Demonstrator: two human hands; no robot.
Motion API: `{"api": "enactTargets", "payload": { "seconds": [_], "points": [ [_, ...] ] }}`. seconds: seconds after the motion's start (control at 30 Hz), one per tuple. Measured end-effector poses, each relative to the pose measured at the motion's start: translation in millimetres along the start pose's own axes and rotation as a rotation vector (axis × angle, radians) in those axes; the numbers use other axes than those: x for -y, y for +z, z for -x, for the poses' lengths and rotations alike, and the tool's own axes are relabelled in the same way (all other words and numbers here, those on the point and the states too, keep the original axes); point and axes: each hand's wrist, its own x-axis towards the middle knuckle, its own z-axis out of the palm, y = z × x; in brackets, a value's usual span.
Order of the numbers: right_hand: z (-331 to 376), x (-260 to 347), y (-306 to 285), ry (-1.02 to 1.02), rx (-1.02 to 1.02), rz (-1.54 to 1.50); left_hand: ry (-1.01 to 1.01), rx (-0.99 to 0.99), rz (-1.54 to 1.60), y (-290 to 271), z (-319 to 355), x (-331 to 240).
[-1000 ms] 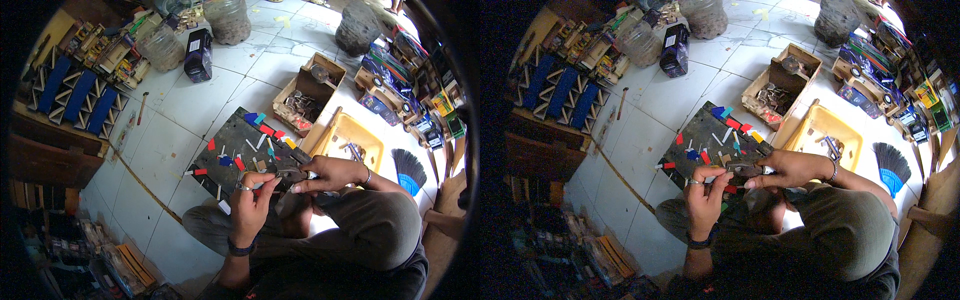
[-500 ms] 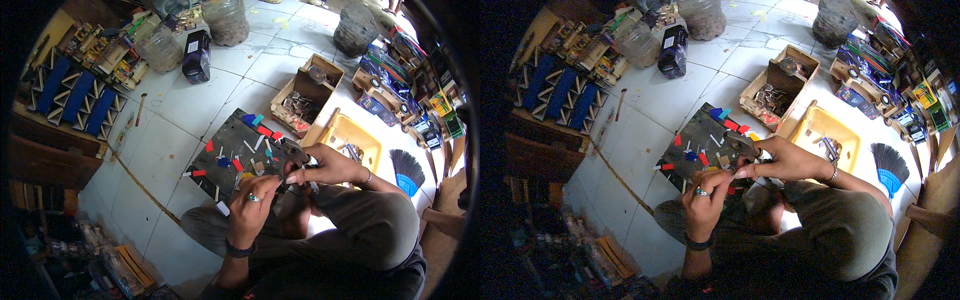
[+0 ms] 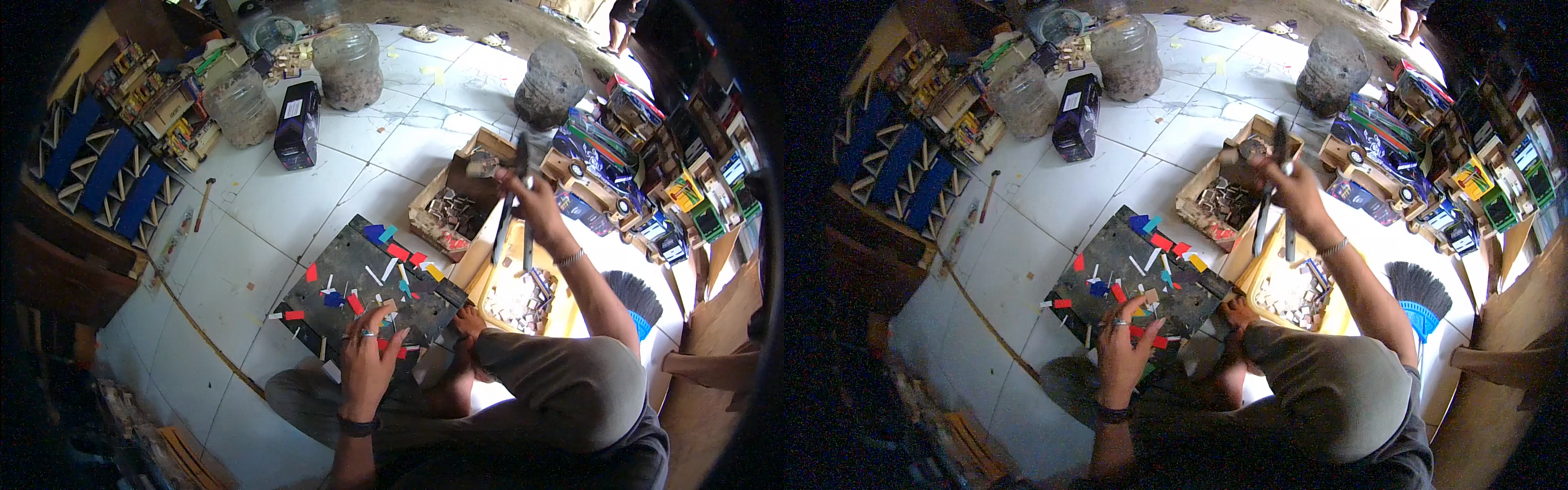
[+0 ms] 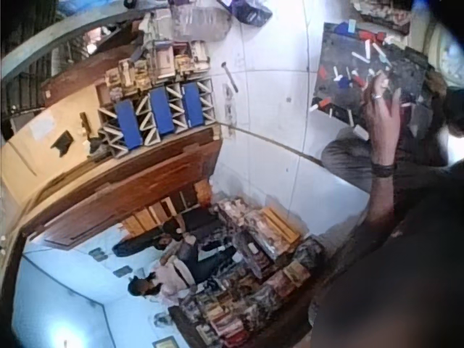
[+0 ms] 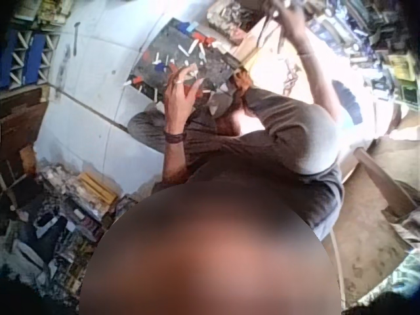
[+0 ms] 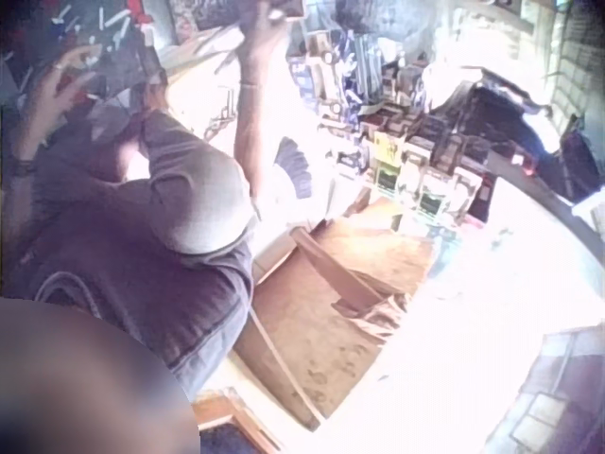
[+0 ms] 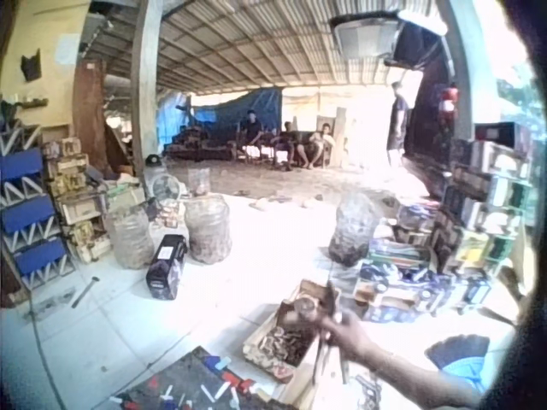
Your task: The person sits on the floor and repeatedly picks up small colored plastic strips, trims them with pliers, and places the trimmed pieces into a yellow bin. A second person briefly joins and uses a hammer on the same board.
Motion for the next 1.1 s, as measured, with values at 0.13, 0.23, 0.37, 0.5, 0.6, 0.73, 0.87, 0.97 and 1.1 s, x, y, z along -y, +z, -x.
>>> {"api": "enactTargets", "payload": {
  "seconds": [0.13, 0.23, 0.37, 0.5, 0.6, 0.73, 0.87, 0.97, 1.1],
  "points": [
    [-23, -13, -33, -0.019, -0.166, -0.019, -0.063, 0.031, -0.031, 0, 7, 10],
    [-15, -36, -38, 0.138, -0.221, 0.1, -0.12, 0.04, -0.037, 1, 12, 20],
    [12, -49, -29, 0.176, 0.037, 0.151, -0.156, 0.078, -0.129, 3, 17, 28],
    [33, -31, -14, 0.12, 0.306, 0.347, -0.142, 0.102, -0.157, 6, 14, 22],
    [46, -18, 6, -0.035, 0.501, 0.525, -0.104, 0.14, -0.163, 10, 4, 15],
    [64, -9, 34, -0.203, 0.66, 0.588, 0.063, 0.154, -0.244, 17, -10, 18],
    [80, -1, 43, -0.183, 0.717, 0.685, 0.072, 0.218, -0.366, 20, -13, 27],
    [85, 1, 46, -0.281, 0.7, 0.709, 0.036, 0.229, -0.397, 23, -14, 32],
    [87, -3, 48, -0.344, 0.642, 0.748, 0.048, 0.176, -0.401, 27, -15, 28]
  ]
}}
